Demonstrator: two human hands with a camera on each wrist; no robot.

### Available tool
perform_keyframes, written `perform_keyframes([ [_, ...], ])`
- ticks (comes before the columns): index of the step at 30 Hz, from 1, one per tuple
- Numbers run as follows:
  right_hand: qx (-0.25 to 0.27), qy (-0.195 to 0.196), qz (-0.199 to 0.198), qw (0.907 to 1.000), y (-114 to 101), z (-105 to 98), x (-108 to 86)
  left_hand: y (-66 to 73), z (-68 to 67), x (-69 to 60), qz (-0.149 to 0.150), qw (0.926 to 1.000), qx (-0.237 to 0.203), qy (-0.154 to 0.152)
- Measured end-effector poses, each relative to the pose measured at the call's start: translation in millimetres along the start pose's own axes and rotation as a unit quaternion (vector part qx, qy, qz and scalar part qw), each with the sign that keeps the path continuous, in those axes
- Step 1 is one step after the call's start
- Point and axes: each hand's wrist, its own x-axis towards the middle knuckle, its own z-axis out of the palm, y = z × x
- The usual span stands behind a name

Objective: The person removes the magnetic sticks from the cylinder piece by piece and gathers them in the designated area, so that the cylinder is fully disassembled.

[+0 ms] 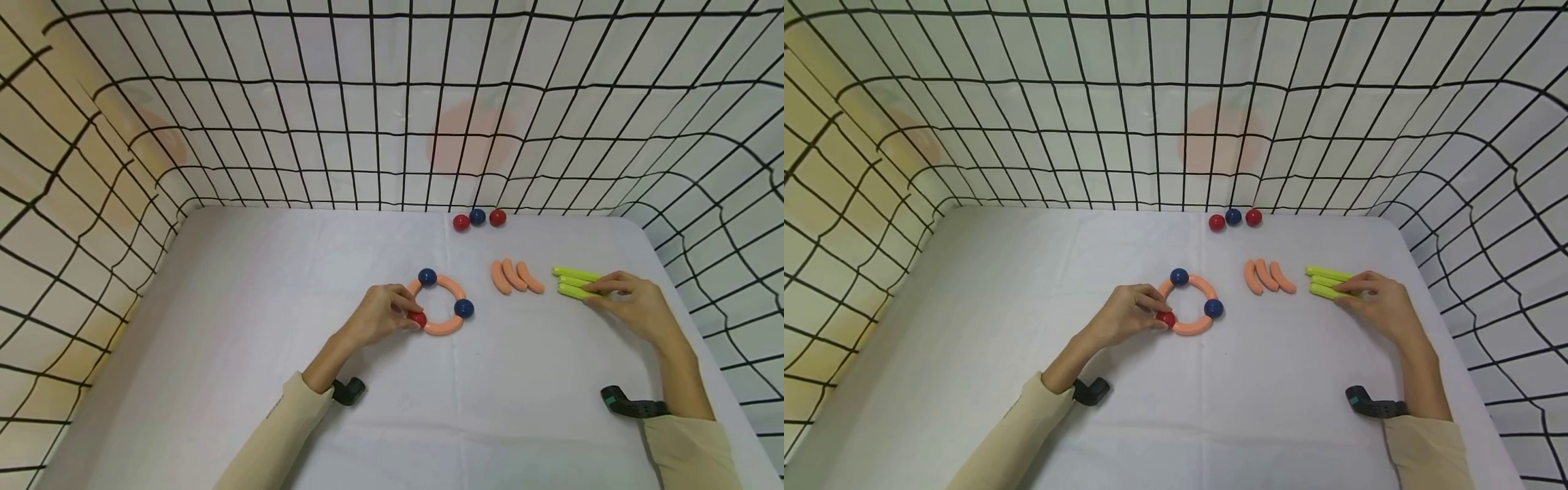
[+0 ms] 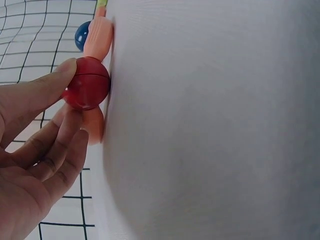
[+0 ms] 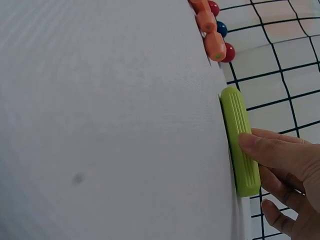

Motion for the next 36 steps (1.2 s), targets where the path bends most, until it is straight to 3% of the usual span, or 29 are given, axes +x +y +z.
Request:
perform_keyframes([
  [9,-0.010,-0.002,0.015,0.9998,-2.0,2.6,-1.2,-3.3,2.6,-2.5,0.008,0.9999,0.008,0.009],
  [14,-0.012,-0.008,0.026,0.9996,-4.0,2.4,-1.8,-2.9,2.9,-2.9,-0.005,1.0000,0.000,0.004],
  [20,-0.009,0.003,0.004,0.9999,-13.4,-0.8,0.4,-0.8,0.9,-0.8,0.003,1.0000,-0.003,0.002],
  [25,0.025,0.010,-0.015,0.9995,-40.1,5.6,4.3,-4.3,-0.9,-0.5,0.013,0.9999,0.004,0.000],
  [30,0.072,-0.010,-0.029,0.9969,-79.1,23.2,7.5,-7.2,-2.4,-0.1,0.042,0.9990,0.014,-0.004],
  [36,0.148,-0.048,-0.070,0.9853,-122.8,48.8,8.6,-5.6,-3.2,-1.0,0.060,0.9979,0.019,-0.011],
])
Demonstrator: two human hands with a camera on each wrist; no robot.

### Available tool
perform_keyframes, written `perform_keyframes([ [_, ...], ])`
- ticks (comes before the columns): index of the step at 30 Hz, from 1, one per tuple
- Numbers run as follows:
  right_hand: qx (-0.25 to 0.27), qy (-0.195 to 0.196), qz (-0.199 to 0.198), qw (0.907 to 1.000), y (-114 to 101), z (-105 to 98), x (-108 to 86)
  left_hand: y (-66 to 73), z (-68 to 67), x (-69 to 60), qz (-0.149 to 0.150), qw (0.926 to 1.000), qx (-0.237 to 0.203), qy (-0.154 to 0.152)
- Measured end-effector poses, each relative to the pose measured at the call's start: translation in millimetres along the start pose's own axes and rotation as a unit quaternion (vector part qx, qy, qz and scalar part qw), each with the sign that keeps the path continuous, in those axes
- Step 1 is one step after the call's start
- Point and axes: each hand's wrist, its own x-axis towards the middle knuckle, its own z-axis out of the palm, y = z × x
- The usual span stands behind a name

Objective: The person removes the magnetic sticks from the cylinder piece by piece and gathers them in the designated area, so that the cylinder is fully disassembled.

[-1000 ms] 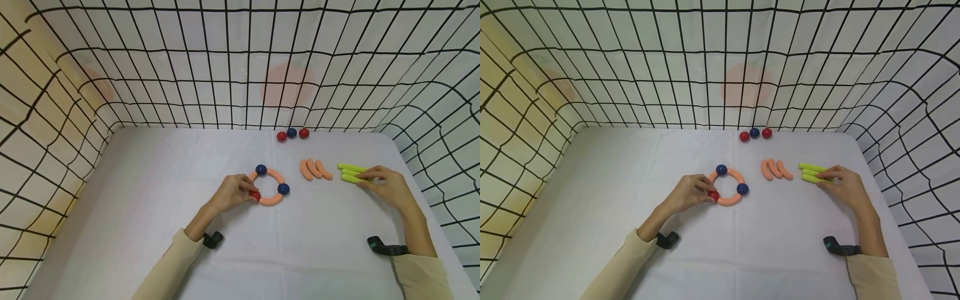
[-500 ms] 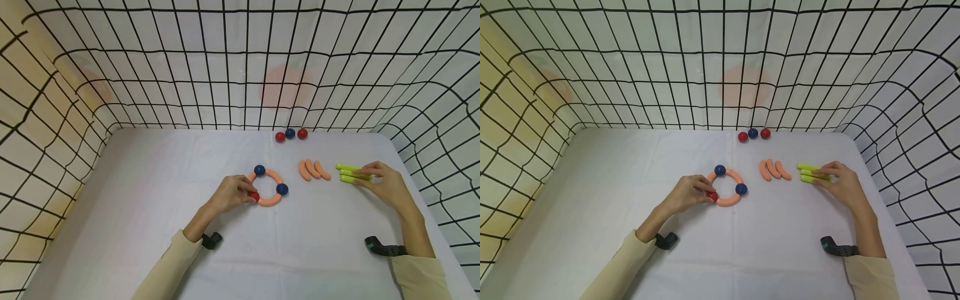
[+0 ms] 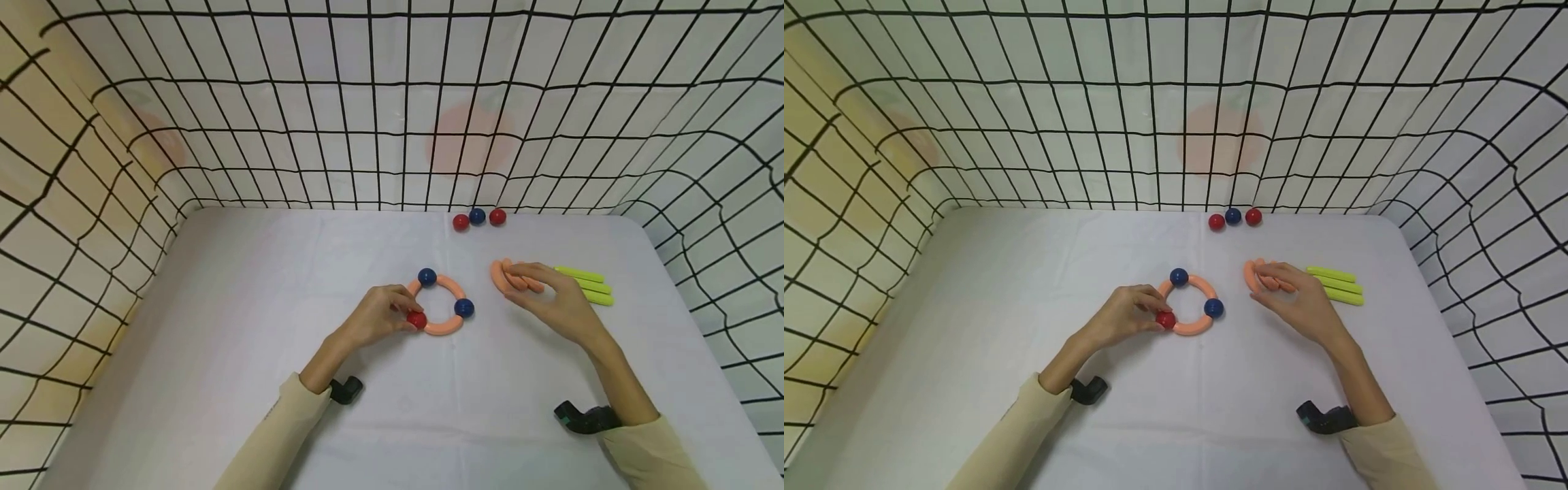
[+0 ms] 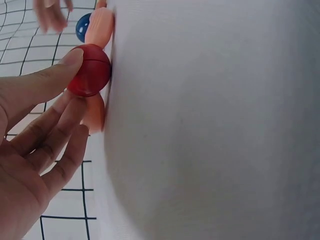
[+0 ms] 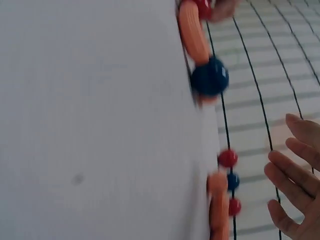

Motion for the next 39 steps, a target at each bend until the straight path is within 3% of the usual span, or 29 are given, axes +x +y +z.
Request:
perform_keyframes([
  [7,0.063,-0.064,-0.058,0.9943,-39.1,40.8,5.8,-1.4,-0.2,0.2,0.008,1.0000,0.003,-0.002],
  [11,0.081,-0.089,-0.097,0.9880,-43.9,62.5,7.6,-0.5,-0.4,0.3,0.014,0.9999,0.006,0.001],
  [16,0.079,-0.116,-0.117,0.9832,-43.6,78.9,7.3,3.1,-1.3,0.5,0.020,0.9998,0.005,0.002],
  [26,0.058,-0.107,-0.135,0.9833,-41.7,91.9,11.3,0.9,0.3,1.0,0.020,0.9997,0.010,0.003],
  [39,0.005,-0.098,-0.138,0.9856,-40.1,98.3,10.5,3.1,5.9,1.4,0.030,0.9980,0.055,0.005],
])
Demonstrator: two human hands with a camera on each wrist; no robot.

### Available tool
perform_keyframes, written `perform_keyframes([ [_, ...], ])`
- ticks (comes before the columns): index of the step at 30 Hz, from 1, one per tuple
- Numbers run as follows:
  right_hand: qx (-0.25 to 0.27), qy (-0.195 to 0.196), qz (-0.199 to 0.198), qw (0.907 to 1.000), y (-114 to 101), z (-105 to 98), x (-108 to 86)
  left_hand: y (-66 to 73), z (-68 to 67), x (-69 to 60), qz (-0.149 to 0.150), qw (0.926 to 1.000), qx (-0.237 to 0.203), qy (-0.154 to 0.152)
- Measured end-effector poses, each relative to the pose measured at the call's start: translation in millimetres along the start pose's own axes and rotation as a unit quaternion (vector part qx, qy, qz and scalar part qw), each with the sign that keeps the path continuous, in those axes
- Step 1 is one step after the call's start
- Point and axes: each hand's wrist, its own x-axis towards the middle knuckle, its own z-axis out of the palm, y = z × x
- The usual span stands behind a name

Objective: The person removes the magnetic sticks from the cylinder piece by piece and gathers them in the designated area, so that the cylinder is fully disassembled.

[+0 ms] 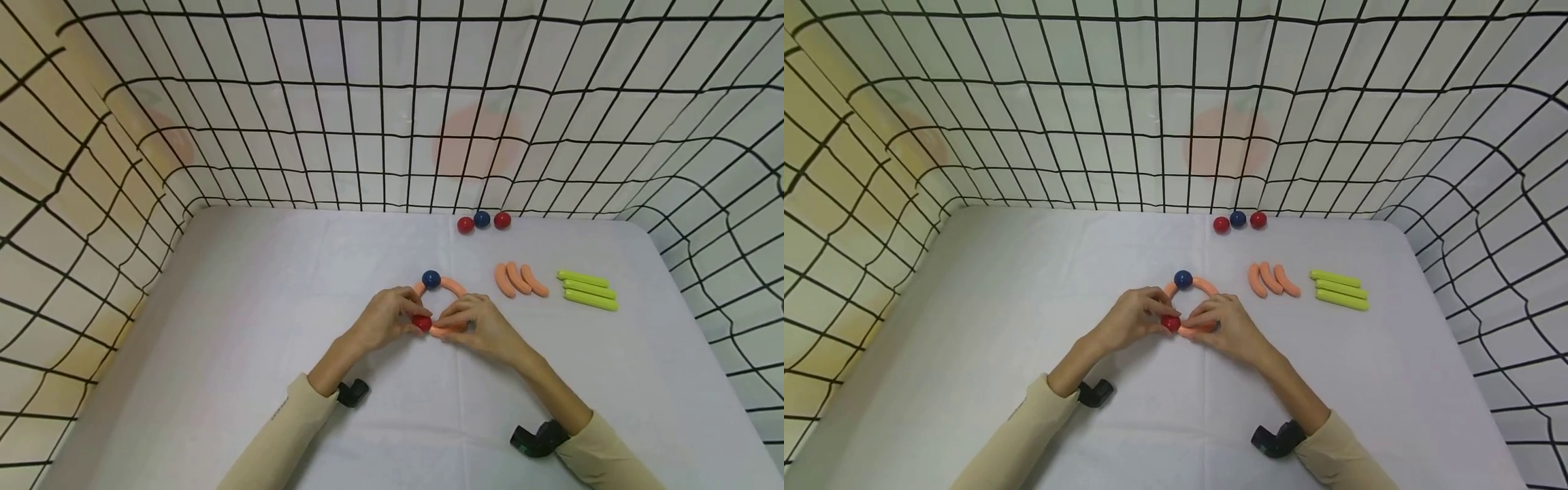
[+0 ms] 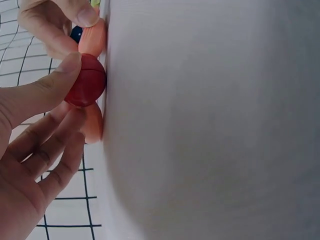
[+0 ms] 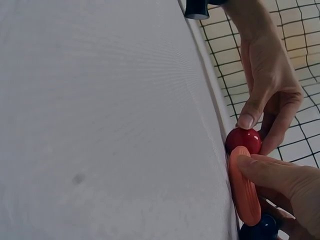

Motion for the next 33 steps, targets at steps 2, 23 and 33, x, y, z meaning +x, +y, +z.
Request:
perform_keyframes([
  [2,-0.004,0.002,-0.001,1.0000,-0.8,-0.5,-0.7,0.8,0.0,1.3,0.005,1.0000,0.003,-0.001],
  [23,-0.025,-0.031,0.005,0.9992,5.4,-13.6,-3.8,-1.7,-9.7,0.1,-0.002,0.9994,0.015,-0.033],
  [33,-0.048,-0.033,-0.013,0.9982,9.3,-19.6,-3.6,-3.1,-8.4,-1.8,-0.009,0.9992,-0.008,-0.039],
])
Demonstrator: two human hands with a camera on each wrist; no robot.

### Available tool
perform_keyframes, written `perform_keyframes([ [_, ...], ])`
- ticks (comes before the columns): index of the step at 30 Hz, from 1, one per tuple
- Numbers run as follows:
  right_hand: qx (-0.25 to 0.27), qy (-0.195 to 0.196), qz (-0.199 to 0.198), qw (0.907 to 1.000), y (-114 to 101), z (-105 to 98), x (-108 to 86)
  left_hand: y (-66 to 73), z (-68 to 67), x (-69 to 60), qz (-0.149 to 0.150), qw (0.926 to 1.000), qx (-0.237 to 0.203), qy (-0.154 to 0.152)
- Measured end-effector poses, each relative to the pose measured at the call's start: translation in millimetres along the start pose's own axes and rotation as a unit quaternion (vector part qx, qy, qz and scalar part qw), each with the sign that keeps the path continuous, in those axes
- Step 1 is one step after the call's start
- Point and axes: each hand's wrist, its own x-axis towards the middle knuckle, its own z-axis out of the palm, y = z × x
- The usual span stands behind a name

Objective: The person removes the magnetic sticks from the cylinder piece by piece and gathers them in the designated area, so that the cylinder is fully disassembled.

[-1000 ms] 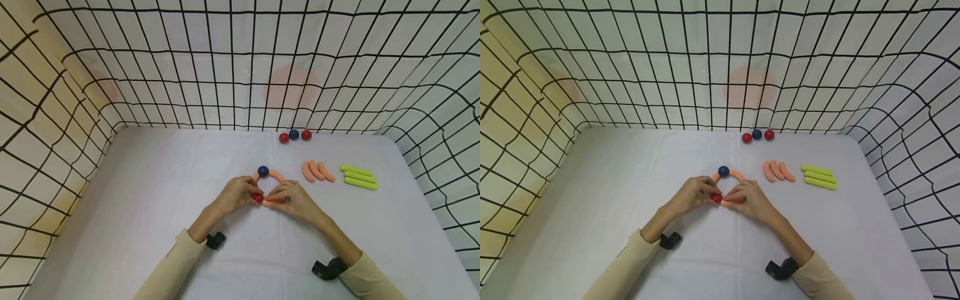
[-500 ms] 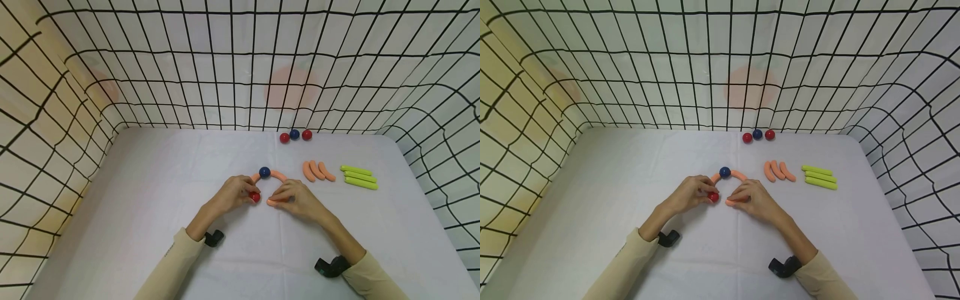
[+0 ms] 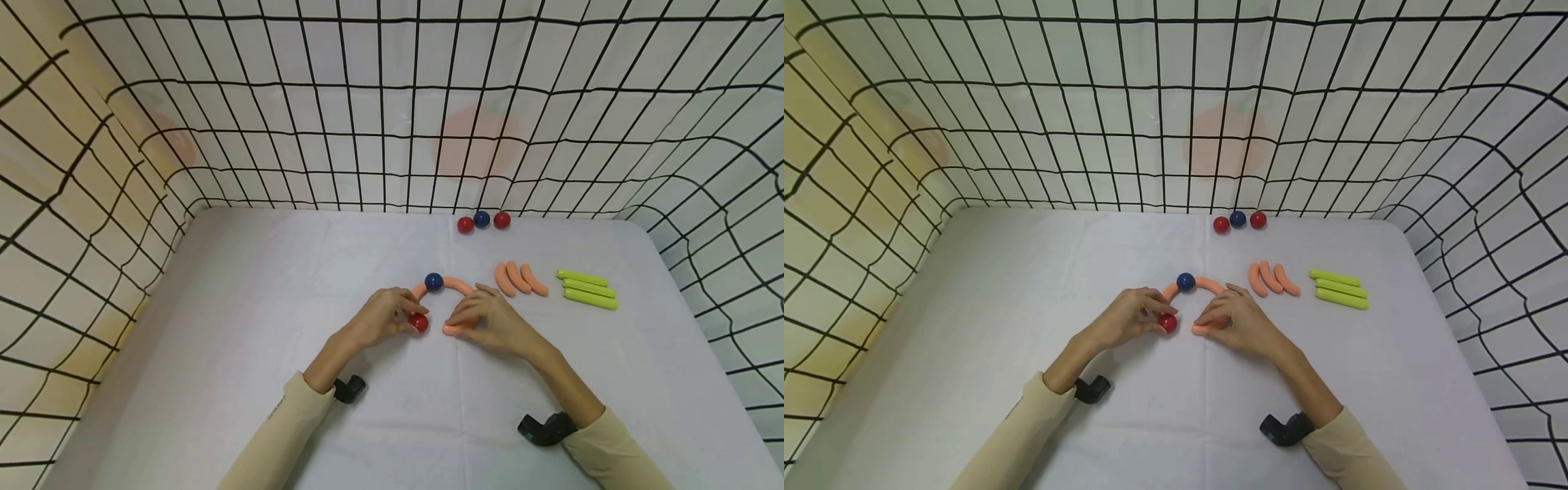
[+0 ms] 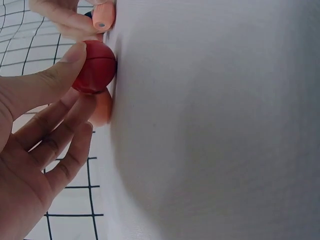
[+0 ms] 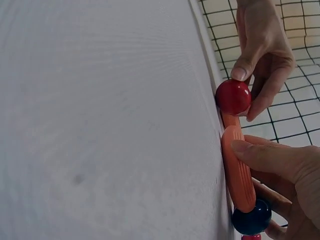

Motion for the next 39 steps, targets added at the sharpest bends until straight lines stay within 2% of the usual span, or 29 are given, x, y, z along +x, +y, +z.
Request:
perform_keyframes([
  [15,-0.001,-0.006,0.008,0.9999,-1.5,-1.3,-0.9,2.2,-3.2,0.7,-0.004,0.9998,0.004,-0.017],
  [21,0.007,0.003,0.008,0.9999,-5.6,-1.7,0.2,0.3,-7.6,1.5,-0.009,0.9995,-0.009,-0.028],
  [27,0.056,0.029,0.007,0.9980,-18.9,3.7,2.6,-5.6,-13.9,3.1,-0.011,0.9991,-0.034,-0.023],
  [30,0.078,0.039,0.017,0.9961,-27.6,8.6,5.4,-9.5,-17.1,5.1,-0.014,0.9994,-0.029,-0.015],
  [39,0.098,0.051,0.044,0.9929,-38.2,22.8,14.4,-21.1,-18.5,16.1,-0.019,0.9978,-0.061,-0.020],
])
